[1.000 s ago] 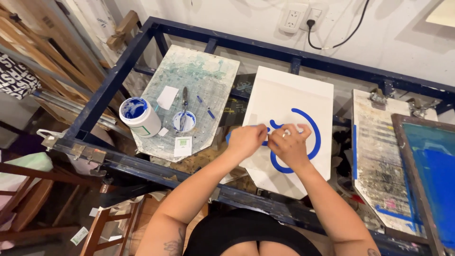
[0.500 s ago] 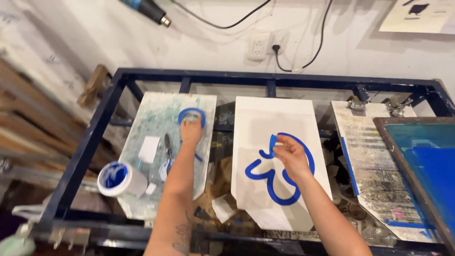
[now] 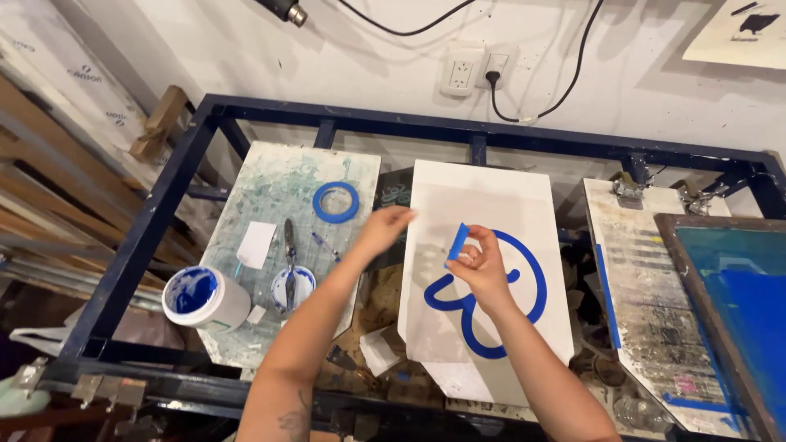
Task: The person performs screen printing on a piece of fabric, dries the ink with a heat gun, applies tape to the edges, and hangs it on a drying rack.
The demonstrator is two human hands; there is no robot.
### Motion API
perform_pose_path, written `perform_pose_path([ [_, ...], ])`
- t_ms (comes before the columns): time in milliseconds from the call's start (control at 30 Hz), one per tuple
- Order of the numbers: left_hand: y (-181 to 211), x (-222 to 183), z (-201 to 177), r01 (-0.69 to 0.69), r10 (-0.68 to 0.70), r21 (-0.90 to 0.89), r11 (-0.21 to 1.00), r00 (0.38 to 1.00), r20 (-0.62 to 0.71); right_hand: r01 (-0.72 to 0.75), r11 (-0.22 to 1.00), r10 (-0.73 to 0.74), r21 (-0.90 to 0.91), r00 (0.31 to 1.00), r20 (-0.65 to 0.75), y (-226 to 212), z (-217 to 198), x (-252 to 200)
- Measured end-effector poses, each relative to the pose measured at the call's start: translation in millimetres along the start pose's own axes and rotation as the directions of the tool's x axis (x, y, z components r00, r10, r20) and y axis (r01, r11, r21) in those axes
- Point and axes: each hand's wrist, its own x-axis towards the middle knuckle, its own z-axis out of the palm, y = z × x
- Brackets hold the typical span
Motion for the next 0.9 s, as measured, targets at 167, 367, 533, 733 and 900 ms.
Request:
perform_pose_path([
  [167, 101.0, -70.8, 10.0, 0.057, 0.017, -0.456, 0.888, 0.988, 0.157, 0.169, 0.969, -0.171, -0.182, 0.985, 0.005, 0.5, 8.1, -9.6],
  [367, 97.5, -75.7, 34.3, 0.064, 0.005, -0.493, 0.868, 0.991, 0.136, 0.2, 0.9, -0.211, -0.387, 0.977, 0.013, -38.7, 16.3, -30.1],
  [533, 96.8, -66.5, 27.7, 0.059, 0.046, -0.559, 0.827, 0.984, 0.172, 0.071, 0.983, -0.114, -0.167, 0.957, -0.265, -30.8, 1.4, -6.7],
  [733, 82.2, -1.0, 31.3, 0.136, -0.09, -0.405, 0.904, 0.987, 0.131, -0.115, 0.989, 0.085, -0.094, 0.956, -0.281, 24.4, -49.1, 81.0],
  [900, 7.0, 72.1, 84.2, 0.142, -0.126, -0.178, 0.974, 0.987, 0.099, -0.197, 0.933, 0.115, -0.302, 0.957, -0.267, 103.7, -97.8, 137.7],
])
